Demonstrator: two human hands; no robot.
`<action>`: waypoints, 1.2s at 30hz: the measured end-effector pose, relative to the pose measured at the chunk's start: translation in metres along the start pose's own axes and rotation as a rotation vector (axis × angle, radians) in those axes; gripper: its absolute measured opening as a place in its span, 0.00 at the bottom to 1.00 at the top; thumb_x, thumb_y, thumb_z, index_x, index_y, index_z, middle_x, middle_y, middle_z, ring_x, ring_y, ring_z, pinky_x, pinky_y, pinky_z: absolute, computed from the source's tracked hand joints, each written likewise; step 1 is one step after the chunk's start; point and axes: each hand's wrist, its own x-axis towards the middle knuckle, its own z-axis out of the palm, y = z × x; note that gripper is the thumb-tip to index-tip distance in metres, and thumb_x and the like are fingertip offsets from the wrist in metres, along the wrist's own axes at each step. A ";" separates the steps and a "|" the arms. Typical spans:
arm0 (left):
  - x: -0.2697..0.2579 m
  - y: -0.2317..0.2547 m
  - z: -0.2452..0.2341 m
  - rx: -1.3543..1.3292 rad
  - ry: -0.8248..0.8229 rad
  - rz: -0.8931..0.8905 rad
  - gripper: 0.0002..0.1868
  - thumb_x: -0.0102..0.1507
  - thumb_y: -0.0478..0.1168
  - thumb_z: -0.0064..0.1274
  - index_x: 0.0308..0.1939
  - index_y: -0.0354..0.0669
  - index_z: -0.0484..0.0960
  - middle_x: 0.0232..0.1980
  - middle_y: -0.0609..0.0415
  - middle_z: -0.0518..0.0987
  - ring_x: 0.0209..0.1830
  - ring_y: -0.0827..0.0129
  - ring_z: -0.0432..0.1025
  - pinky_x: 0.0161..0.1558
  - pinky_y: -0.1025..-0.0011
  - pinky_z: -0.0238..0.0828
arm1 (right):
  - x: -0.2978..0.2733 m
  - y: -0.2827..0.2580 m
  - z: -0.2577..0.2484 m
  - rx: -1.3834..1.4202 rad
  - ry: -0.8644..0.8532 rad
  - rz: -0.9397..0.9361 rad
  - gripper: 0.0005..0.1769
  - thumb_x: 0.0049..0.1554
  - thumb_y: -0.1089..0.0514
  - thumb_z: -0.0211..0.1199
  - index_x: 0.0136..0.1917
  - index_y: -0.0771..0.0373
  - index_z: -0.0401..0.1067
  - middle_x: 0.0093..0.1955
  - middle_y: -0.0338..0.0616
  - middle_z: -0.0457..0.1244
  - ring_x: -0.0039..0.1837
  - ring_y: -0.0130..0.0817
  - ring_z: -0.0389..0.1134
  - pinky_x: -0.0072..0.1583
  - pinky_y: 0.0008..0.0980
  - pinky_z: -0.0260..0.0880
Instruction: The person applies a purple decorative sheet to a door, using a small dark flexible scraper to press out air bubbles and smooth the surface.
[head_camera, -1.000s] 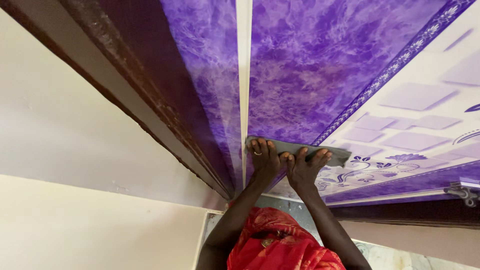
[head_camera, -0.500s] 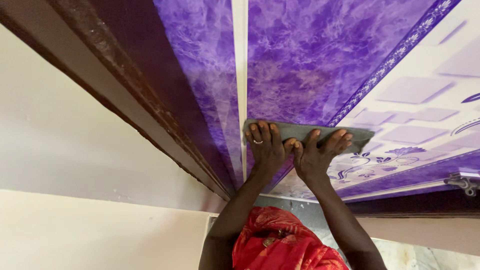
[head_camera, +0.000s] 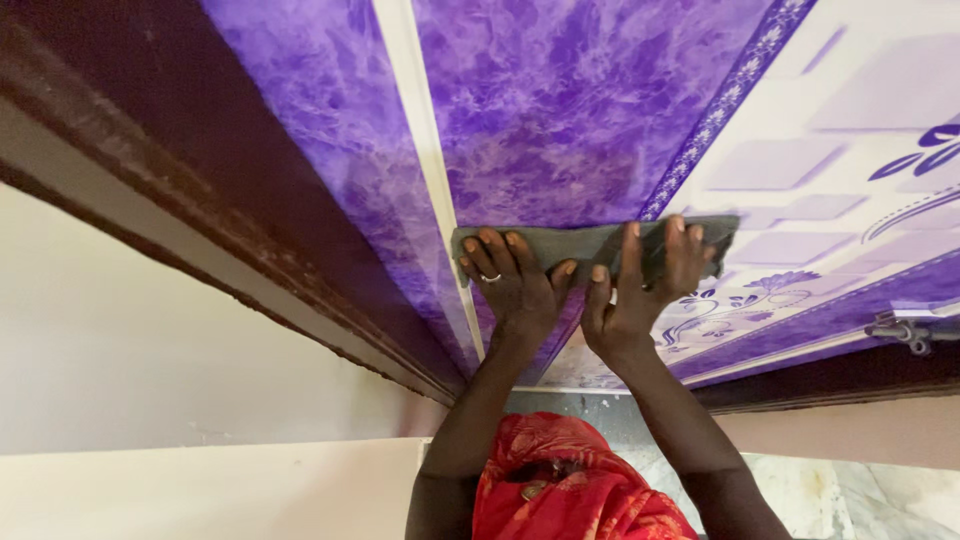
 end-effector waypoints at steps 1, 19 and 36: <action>0.000 0.000 -0.001 -0.007 -0.002 0.005 0.52 0.71 0.68 0.42 0.77 0.26 0.44 0.80 0.20 0.37 0.81 0.19 0.31 0.74 0.20 0.28 | 0.003 0.002 0.010 -0.007 0.002 0.004 0.31 0.72 0.47 0.47 0.82 0.63 0.57 0.86 0.57 0.33 0.88 0.58 0.28 0.82 0.66 0.28; 0.043 0.079 -0.094 -0.280 -0.135 -0.211 0.52 0.72 0.60 0.38 0.81 0.29 0.28 0.83 0.23 0.23 0.85 0.26 0.17 0.79 0.28 0.09 | -0.011 0.039 0.047 -0.218 0.053 -0.141 0.32 0.74 0.40 0.39 0.78 0.65 0.56 0.85 0.70 0.32 0.87 0.64 0.23 0.82 0.67 0.19; 0.043 0.099 -0.032 -0.238 0.077 -0.268 0.61 0.69 0.75 0.32 0.80 0.35 0.17 0.80 0.25 0.13 0.82 0.34 0.06 0.79 0.29 0.05 | -0.034 0.073 0.056 -0.187 0.058 -0.117 0.42 0.69 0.46 0.47 0.79 0.82 0.39 0.81 0.85 0.30 0.83 0.81 0.26 0.79 0.75 0.25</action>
